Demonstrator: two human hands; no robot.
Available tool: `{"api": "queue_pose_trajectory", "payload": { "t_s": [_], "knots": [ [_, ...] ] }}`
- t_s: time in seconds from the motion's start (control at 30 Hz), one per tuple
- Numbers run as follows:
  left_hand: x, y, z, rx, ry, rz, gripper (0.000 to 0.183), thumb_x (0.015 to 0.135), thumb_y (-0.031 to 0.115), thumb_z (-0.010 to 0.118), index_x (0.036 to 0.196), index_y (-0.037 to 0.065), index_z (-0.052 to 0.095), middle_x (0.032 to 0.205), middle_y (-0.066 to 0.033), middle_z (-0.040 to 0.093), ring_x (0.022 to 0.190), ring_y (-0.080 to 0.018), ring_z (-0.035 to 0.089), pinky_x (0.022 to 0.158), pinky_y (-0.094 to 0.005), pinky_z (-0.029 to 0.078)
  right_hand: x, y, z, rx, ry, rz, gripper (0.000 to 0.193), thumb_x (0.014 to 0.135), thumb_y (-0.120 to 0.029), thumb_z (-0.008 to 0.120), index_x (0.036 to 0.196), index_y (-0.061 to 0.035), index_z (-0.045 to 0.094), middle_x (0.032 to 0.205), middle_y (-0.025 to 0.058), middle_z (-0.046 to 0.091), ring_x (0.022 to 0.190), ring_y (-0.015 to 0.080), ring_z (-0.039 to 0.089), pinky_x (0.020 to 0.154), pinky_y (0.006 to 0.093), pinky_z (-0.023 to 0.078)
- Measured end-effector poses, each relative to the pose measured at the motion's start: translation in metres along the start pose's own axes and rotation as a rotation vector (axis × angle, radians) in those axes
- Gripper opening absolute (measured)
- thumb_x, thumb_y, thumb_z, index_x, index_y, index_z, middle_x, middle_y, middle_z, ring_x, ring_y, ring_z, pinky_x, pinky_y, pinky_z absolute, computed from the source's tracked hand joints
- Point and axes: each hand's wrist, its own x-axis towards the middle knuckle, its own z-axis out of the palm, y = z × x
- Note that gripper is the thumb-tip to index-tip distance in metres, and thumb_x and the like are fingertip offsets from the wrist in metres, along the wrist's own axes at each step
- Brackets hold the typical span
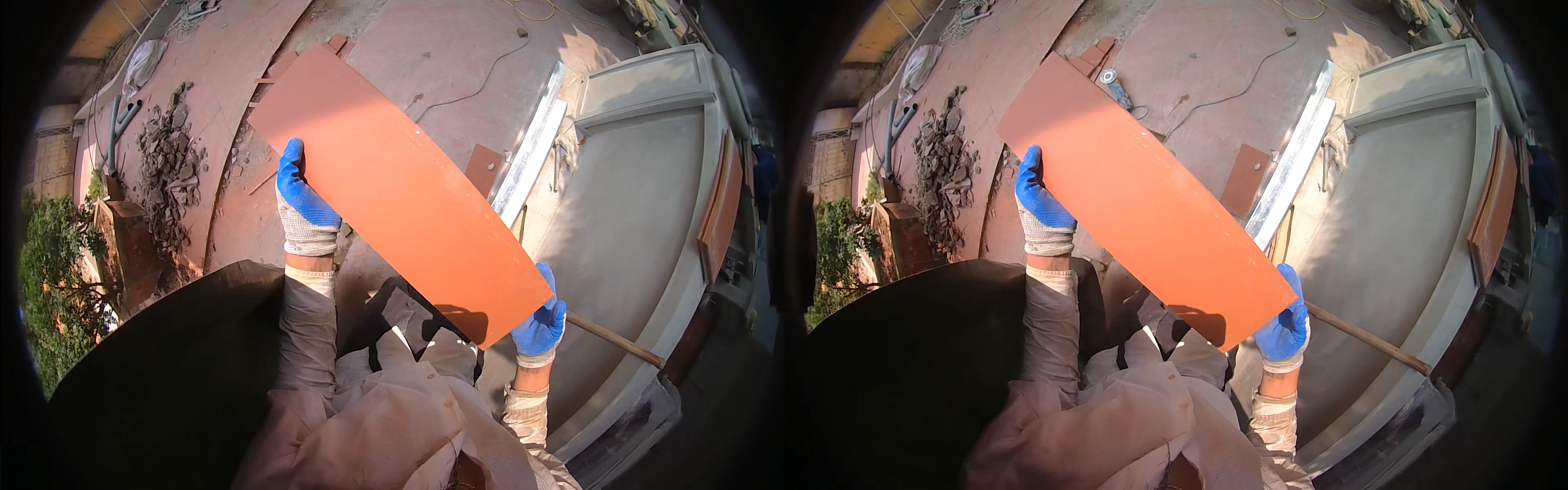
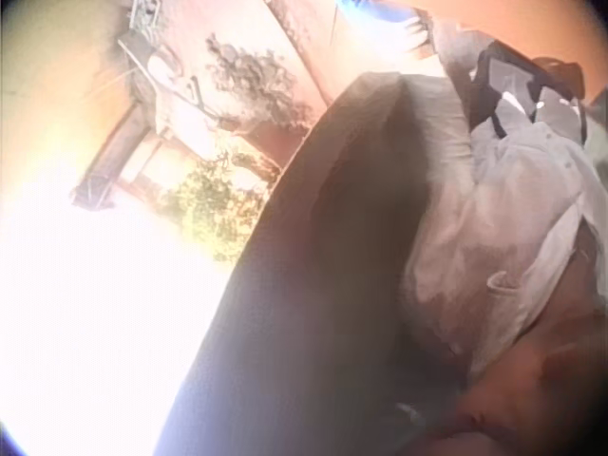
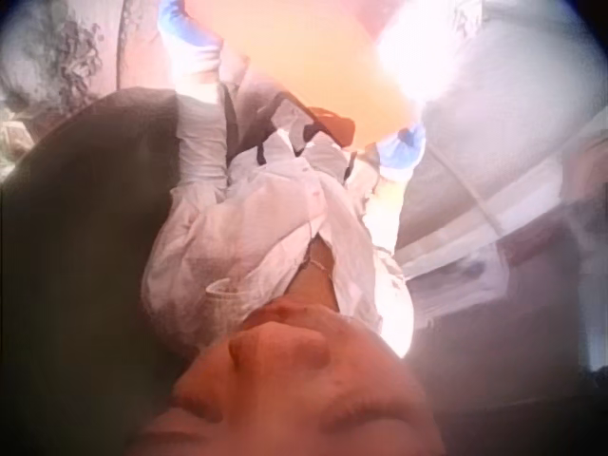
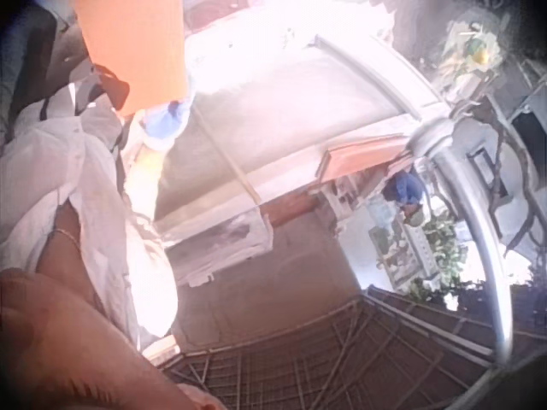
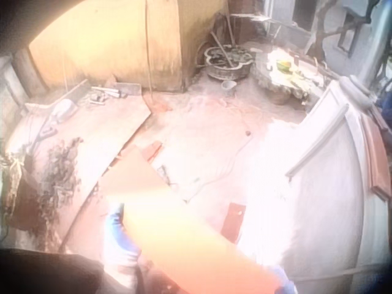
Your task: The person uses an angle grinder to cut a red rectangular tile on the floor. They hold the tile with one hand and guide the grinder along its length, then lift the tile to inspect the cut and place it back down to continue cutting.
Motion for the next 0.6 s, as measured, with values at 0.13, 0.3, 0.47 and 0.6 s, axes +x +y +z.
{"api": "queue_pose_trajectory", "payload": {
  "t_s": [0.13, 0.3, 0.47, 0.6],
  "knots": [
    [0.08, 0.017, -0.005, -0.214, 0.062, 0.013, 0.046, 0.117, 0.032, 0.055, 0.149, 0.001, 0.063, 0.149, -0.013, 0.07, 0.135, -0.0286, 0.068, 0.118, -0.0454, 0.053, 0.102, 0.036, 0.005, 0.129, -0.08, 0.267, 0.084, 0.105, -0.039, 0.077, 0.173, -0.0108, 0.037, 0.174, 0.0118, 0.046, 0.162, 0.0371, 0.041, 0.135, 0.0574, 0.031],
    [0.199, 0.031, 0.004, -0.469, 0.154, 0.085, 0.044, 0.115, 0.032, 0.058, 0.149, 0.005, 0.064, 0.148, -0.0095, 0.071, 0.137, -0.027, 0.066, 0.121, -0.045, 0.05, 0.266, 0.075, 0.032, 0.002, -0.067, 0.397, 0.072, 0.107, -0.033, 0.075, 0.169, -0.0123, 0.045, 0.173, 0.0113, 0.047, 0.16, 0.0365, 0.044, 0.133, 0.0612, 0.034],
    [0.215, 0.025, -0.013, -0.676, 0.216, 0.103, 0.046, 0.114, 0.034, 0.06, 0.151, 0.006, 0.062, 0.152, -0.0112, 0.068, 0.141, -0.0292, 0.065, 0.121, -0.0483, 0.05, 0.383, 0.021, 0.122, -0.427, -0.03, 0.319, 0.053, 0.113, -0.016, 0.066, 0.161, -0.0041, 0.049, 0.154, 0.0136, 0.061, 0.146, 0.0301, 0.06, 0.119, 0.0515, 0.054],
    [0.179, 0.017, -0.062, -0.883, 0.301, 0.036, 0.051, 0.115, 0.041, 0.06, 0.154, 0.007, 0.06, 0.155, -0.0136, 0.066, 0.141, -0.0317, 0.065, 0.117, -0.053, 0.054, 0.456, 0.001, 0.243, -0.972, -0.198, 0.286, 0.049, 0.11, -0.022, 0.071, 0.151, 0.0024, 0.06, 0.141, 0.0112, 0.071, 0.125, 0.0203, 0.071, 0.104, 0.0365, 0.059]
  ]
}}
